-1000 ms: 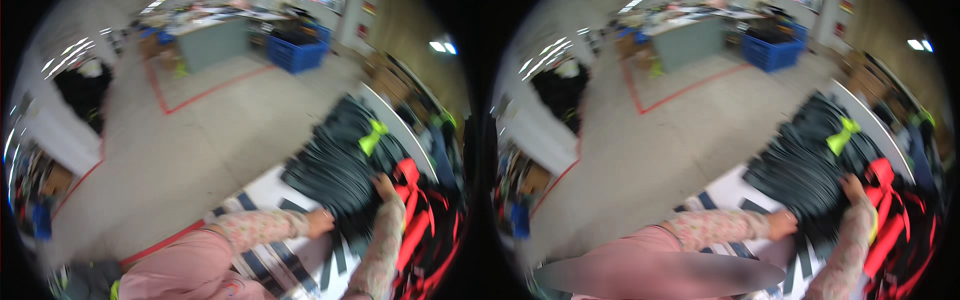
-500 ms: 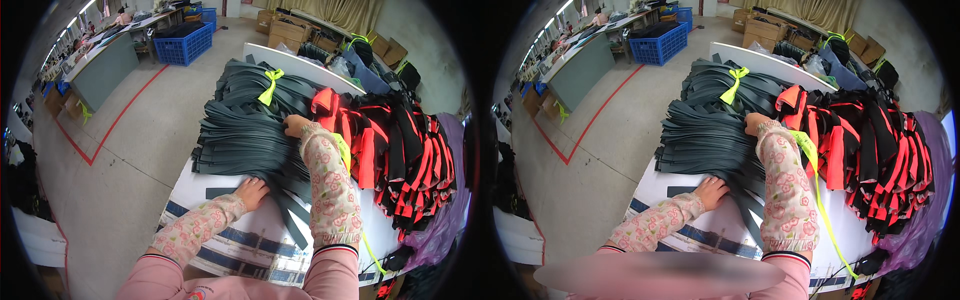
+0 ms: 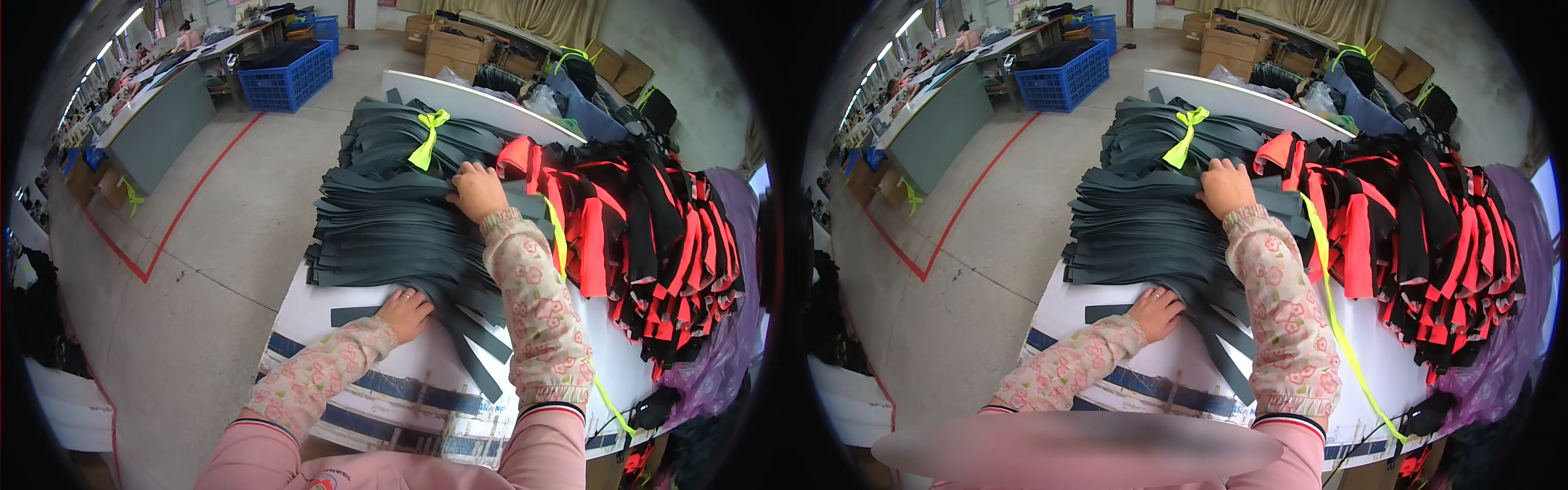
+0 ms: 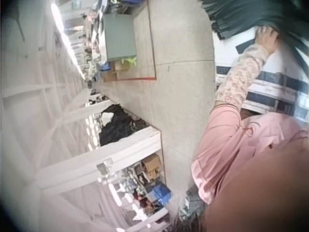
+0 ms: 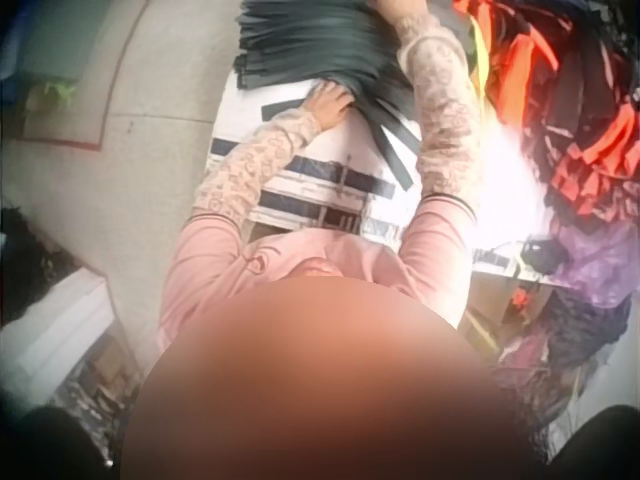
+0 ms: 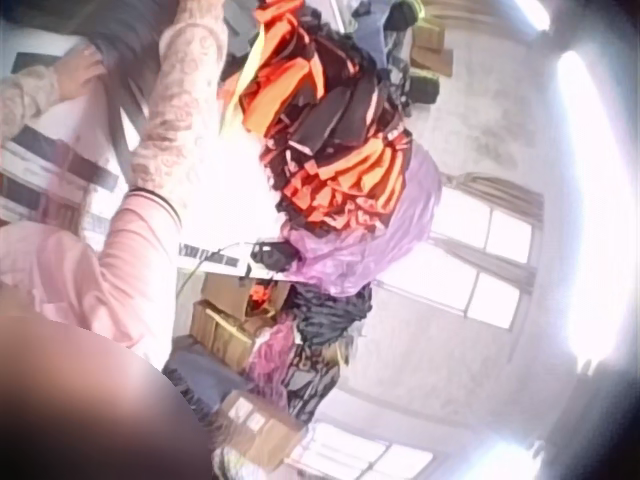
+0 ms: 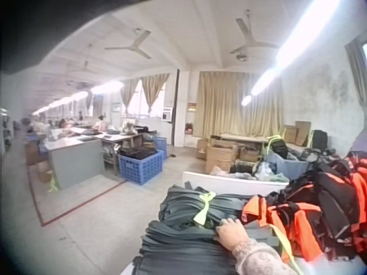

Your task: Organizing, stacking, and tying bundles of dark green industrial straps on a workbench.

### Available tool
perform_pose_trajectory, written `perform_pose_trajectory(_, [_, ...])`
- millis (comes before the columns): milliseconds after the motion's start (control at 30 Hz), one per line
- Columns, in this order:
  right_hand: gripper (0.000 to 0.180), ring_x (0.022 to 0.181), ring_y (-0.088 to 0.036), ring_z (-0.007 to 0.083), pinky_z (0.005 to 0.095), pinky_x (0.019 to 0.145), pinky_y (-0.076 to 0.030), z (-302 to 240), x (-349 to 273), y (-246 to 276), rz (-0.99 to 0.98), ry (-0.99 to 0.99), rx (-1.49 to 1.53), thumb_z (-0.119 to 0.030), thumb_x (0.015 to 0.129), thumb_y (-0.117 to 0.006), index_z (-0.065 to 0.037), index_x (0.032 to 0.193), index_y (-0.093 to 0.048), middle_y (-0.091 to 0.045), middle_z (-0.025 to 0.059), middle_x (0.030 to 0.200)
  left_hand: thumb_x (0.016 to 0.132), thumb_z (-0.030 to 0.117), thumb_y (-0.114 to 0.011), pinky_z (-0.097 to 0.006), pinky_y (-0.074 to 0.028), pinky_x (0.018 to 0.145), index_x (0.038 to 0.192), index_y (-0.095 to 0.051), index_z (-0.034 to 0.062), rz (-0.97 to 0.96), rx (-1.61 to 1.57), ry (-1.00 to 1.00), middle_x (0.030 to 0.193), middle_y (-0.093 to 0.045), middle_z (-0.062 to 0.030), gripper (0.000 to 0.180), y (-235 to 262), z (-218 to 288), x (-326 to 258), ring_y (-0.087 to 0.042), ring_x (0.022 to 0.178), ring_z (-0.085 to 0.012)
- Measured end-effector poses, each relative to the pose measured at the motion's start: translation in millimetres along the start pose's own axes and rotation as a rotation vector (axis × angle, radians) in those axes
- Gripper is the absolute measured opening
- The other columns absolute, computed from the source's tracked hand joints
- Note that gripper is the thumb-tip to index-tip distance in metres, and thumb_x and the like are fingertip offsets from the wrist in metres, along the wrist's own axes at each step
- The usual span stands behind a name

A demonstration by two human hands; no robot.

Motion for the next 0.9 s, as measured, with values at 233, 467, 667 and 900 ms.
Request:
perform_pose_trajectory(233, [0.021, 0.069, -0.066, 0.0309, 0.0415, 0.064, -0.051, -46, -45, 94, 0.072, 0.038, -0.053, -0.025, 0.082, -0.068, -0.005, 0.086, -0.063, -0.065, 0.0122, 0.075, 0.081, 0.017, -0.062, -0.046, -0.040, 0.090, 0.098, -0.065, 0.0151, 0.113, 0.024, -0.085, 0.097, -0.056, -0.0033, 0.017, 10, 6, -13, -0.054, 0.098, -0.0271])
perform_pose_trajectory(467, [0.007, 0.066, -0.064, 0.0241, 0.0353, 0.058, -0.051, -104, -178, 83, 0.142, 0.042, -0.019, -0.013, 0.079, -0.058, -0.007, 0.080, -0.055, -0.061, 0.0071, 0.071, 0.068, 0.006, -0.069, -0.039, -0.044, 0.077, 0.094, -0.068, 0.0122, 0.257, -0.045, -0.177, 0.089, -0.059, -0.0036, 0.027, 83, 52, -37, -0.057, 0.086, -0.0260])
perform_pose_trajectory(667, [0.006, 0.070, -0.065, 0.0217, 0.0347, 0.061, -0.052, -132, -261, -22, -0.011, -0.004, 0.167, -0.014, 0.080, -0.056, -0.008, 0.079, -0.057, -0.062, 0.0061, 0.074, 0.067, 0.009, -0.070, -0.039, -0.042, 0.080, 0.094, -0.065, 0.0128, 0.176, 0.092, -0.110, 0.092, -0.054, -0.0039, 0.028, 92, 64, -65, -0.055, 0.092, -0.0239])
perform_pose_trajectory(900, [0.022, 0.078, -0.064, 0.0277, 0.0397, 0.069, -0.051, -131, -274, -25, -0.046, -0.039, 0.360, -0.024, 0.079, -0.069, -0.006, 0.088, -0.061, -0.063, 0.0095, 0.081, 0.066, 0.015, -0.077, -0.047, -0.029, 0.105, 0.128, -0.047, 0.0163, -0.063, 0.208, -0.038, 0.128, -0.044, -0.0128, 0.069, 84, 63, -43, -0.048, 0.118, -0.0282])
Point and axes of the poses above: each hand's wrist, its own x-axis towards the middle knuckle, its own y-axis out of the back of the hand, z = x × y, the point moved 9 cm from there along x, towards the middle knuckle
